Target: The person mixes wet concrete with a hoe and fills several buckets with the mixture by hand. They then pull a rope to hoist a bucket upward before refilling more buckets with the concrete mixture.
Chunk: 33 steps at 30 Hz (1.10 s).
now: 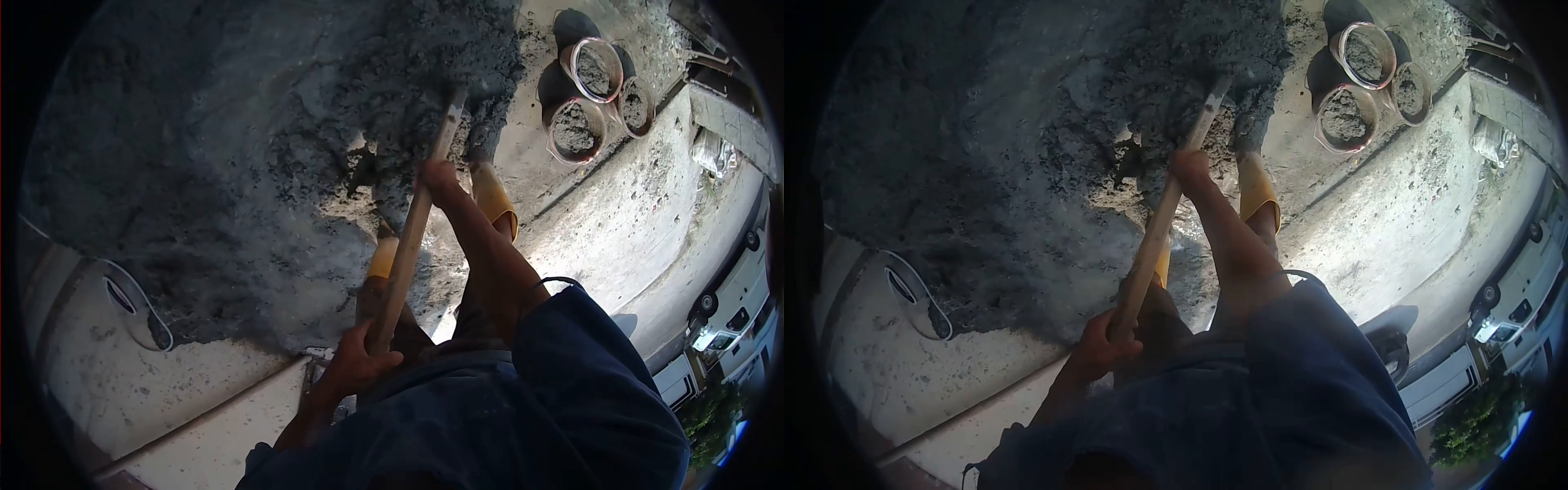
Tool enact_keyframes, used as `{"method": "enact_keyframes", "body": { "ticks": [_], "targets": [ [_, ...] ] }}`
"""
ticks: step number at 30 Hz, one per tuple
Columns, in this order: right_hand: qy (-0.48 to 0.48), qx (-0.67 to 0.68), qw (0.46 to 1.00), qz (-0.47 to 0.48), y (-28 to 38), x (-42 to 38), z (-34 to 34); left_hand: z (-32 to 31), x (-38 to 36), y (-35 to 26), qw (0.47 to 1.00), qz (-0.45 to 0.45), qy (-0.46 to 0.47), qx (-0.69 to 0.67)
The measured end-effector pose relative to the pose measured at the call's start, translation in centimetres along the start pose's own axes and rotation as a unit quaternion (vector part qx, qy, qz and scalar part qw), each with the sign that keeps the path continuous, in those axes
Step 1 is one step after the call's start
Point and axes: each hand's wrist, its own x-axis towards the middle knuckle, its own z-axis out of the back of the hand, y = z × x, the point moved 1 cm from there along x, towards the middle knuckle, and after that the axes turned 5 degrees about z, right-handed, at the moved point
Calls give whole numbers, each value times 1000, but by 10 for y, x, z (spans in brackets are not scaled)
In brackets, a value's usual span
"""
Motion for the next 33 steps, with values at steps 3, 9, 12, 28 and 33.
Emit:
{"method": "enact_keyframes", "body": {
  "ticks": [3,9,12,28,33],
  "targets": [
    [58,20,997,-36,36,-27,4,3,-29,-21,990,-29,56,-124],
    [182,179,960,-116,94,-18,84,-37,-59,-135,938,-229,214,-152],
    [181,258,938,-143,138,-39,137,-80,-49,-186,894,-310,301,-116],
    [-37,285,950,126,280,-97,316,-128,-45,-293,900,-238,344,123],
    [-151,220,942,204,221,-40,276,-81,141,-193,911,-117,18,395]
  ]
}}
